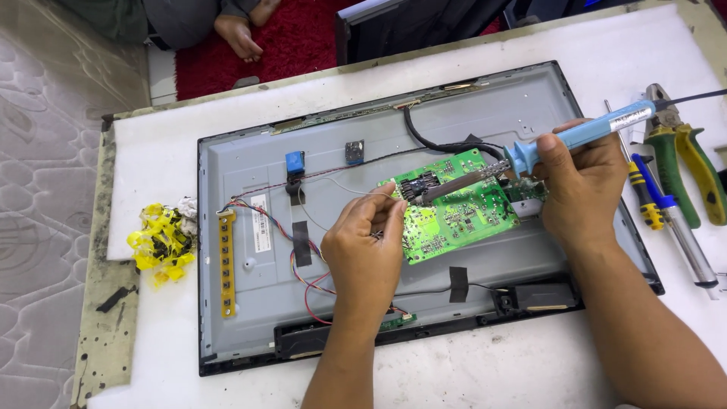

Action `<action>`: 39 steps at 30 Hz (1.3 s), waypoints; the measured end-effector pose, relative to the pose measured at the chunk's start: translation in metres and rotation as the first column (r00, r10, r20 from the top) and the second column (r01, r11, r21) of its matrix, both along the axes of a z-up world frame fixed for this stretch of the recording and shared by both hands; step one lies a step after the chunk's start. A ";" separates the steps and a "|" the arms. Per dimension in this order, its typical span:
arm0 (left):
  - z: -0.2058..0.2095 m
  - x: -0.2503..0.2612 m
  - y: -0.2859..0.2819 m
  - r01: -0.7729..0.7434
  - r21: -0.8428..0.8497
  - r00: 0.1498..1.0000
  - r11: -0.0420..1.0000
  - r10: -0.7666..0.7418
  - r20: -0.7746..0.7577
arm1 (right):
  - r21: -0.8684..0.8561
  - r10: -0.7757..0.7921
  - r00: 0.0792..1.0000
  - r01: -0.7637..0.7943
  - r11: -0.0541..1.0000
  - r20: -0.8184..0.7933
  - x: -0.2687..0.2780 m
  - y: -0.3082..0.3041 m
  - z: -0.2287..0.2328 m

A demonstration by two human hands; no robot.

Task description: Soldering a wire onto a circuit board inside a television set.

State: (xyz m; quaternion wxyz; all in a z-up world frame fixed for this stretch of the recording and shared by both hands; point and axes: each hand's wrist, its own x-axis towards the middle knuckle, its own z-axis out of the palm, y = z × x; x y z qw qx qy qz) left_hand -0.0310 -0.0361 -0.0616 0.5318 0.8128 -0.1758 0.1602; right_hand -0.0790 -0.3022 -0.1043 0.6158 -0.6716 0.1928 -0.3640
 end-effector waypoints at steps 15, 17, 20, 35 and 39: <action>-0.004 -0.002 -0.002 0.005 -0.002 0.997 1.000 -0.005 0.077 | 0.029 -0.011 0.999 0.010 1.000 0.052 0.001 0.000 0.000; -0.003 -0.002 -0.001 0.007 -0.003 0.998 1.000 -0.007 0.065 | 0.009 -0.009 0.999 0.008 1.000 0.048 0.001 0.000 -0.002; -0.005 -0.003 -0.002 0.008 -0.003 1.000 1.000 -0.008 0.019 | 0.012 -0.017 0.999 0.017 1.000 0.051 0.000 -0.001 -0.002; -0.017 -0.001 -0.006 -0.021 0.012 0.991 1.000 0.019 0.136 | 0.054 -0.030 0.998 0.027 0.998 0.056 0.001 0.001 0.000; -0.016 0.000 -0.007 -0.023 0.015 0.988 1.000 0.020 0.150 | 0.009 -0.009 0.998 0.008 1.000 0.063 0.001 0.000 0.000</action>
